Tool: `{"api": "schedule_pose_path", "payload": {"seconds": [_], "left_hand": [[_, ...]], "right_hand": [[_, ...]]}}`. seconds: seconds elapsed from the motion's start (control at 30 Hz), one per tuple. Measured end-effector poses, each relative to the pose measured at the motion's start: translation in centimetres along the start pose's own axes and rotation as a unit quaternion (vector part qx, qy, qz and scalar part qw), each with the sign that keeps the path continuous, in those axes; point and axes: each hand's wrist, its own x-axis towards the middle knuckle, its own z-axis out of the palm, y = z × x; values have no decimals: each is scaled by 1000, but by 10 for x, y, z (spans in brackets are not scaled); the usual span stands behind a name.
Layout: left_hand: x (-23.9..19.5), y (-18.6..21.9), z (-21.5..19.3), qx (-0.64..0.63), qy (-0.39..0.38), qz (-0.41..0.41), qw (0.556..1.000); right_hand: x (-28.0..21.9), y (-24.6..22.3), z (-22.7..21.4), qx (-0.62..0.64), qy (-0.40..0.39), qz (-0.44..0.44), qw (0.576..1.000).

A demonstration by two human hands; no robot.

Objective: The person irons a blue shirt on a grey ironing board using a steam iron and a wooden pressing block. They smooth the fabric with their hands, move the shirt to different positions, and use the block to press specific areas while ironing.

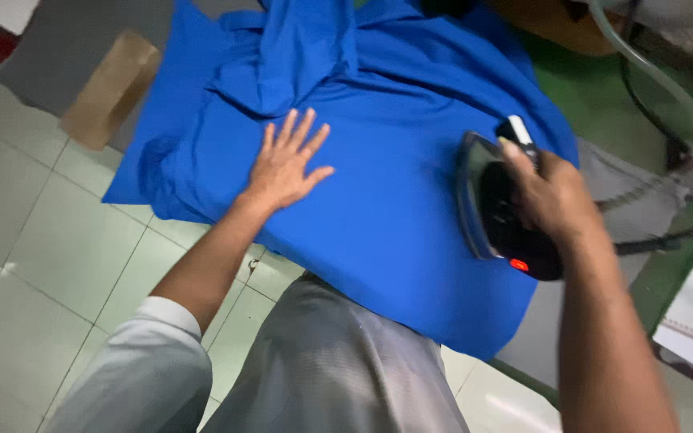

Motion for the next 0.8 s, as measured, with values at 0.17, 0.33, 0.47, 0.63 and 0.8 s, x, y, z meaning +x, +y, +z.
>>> {"api": "schedule_pose_path", "payload": {"seconds": [0.17, 0.33, 0.47, 0.63, 0.8], "left_hand": [[-19, -78, -13, -15, 17, -72, 997], [-48, -87, -2, -38, 138, -84, 986], [-73, -72, -1, 23, 159, -168, 973], [-98, -81, -5, -114, 203, -208, 950], [-125, -102, 14, -127, 285, -223, 923]], "right_hand": [[-28, -19, 2, 12, -69, 33, 997], [-66, -76, 28, -60, -152, -85, 983], [-42, -131, 43, -83, -168, -109, 976], [-3, -195, 73, -98, -155, -184, 966], [19, -249, 108, -107, -153, -242, 952]]}}
